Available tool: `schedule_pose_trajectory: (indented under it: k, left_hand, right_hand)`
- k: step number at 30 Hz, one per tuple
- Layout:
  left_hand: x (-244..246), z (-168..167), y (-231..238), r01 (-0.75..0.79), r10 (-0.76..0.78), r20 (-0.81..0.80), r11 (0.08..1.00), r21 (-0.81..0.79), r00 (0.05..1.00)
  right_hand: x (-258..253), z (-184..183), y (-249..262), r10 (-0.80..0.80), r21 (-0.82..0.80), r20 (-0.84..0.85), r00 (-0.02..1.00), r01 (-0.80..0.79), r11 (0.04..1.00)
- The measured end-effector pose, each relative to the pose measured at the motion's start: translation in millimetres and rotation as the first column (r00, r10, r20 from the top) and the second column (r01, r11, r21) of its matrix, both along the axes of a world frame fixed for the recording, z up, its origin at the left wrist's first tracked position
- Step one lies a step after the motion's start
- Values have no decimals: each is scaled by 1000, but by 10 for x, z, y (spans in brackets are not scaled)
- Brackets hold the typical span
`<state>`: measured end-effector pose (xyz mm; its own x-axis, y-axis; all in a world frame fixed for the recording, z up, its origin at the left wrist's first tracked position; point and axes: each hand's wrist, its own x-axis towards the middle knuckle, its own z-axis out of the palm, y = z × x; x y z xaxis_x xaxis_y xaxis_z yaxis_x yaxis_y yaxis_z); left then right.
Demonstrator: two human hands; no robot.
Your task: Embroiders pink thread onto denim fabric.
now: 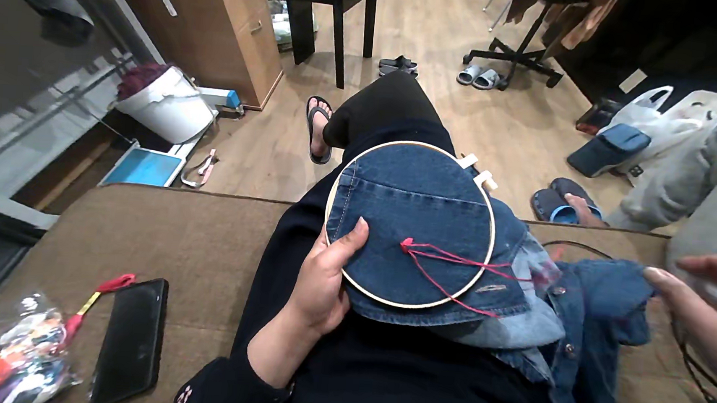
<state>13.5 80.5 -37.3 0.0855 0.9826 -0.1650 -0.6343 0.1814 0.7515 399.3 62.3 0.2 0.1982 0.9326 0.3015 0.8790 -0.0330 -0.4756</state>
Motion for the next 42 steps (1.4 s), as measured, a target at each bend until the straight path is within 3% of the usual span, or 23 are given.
schedule_pose_trajectory:
  k: [2, 5, 9, 13, 18, 21, 28, 32, 36, 42]
  left_hand:
    - [-3, 11, -15, -5, 6, -60, 1000, 17, 998]
    - [9, 35, -54, -22, 28, -130, 998, 51, 991]
    - [14, 58, -87, -30, 46, -159, 995, 99, 986]
    - [-2, 34, -101, -25, 55, -167, 983, 180, 984]
    - [-28, -65, -90, 40, 29, -168, 919, 392, 985]
    - [5, -77, -100, 56, 21, -185, 915, 400, 983]
    - [53, -59, -112, 15, 60, -215, 943, 332, 975]
    - [85, -73, -96, -22, 113, -264, 946, 325, 958]
    - [113, -54, -104, -34, 157, -279, 916, 399, 947]
    - [146, -73, -110, -30, 191, -332, 900, 435, 923]
  right_hand:
    - [-230, -89, 26, 46, 183, 96, 994, -63, 981]
    - [-844, 45, -13, 344, 371, -77, 936, -294, 881]
    - [-1663, 197, -16, 551, 395, -124, 825, -469, 790]
    - [-2054, 119, 146, 586, 314, -75, 807, -539, 782]
    - [-2146, 135, 257, 591, 227, -105, 800, -560, 797]
    - [-2161, 158, 273, 592, 194, -107, 798, -568, 800]
    - [-2304, -68, 288, 573, 406, 155, 805, -580, 706]
    - [-2314, -114, 315, 572, 395, -71, 817, -504, 768]
    - [-2240, 50, 281, 572, 290, -348, 743, -495, 819]
    - [-2261, 191, 201, 651, 442, -244, 719, -515, 735]
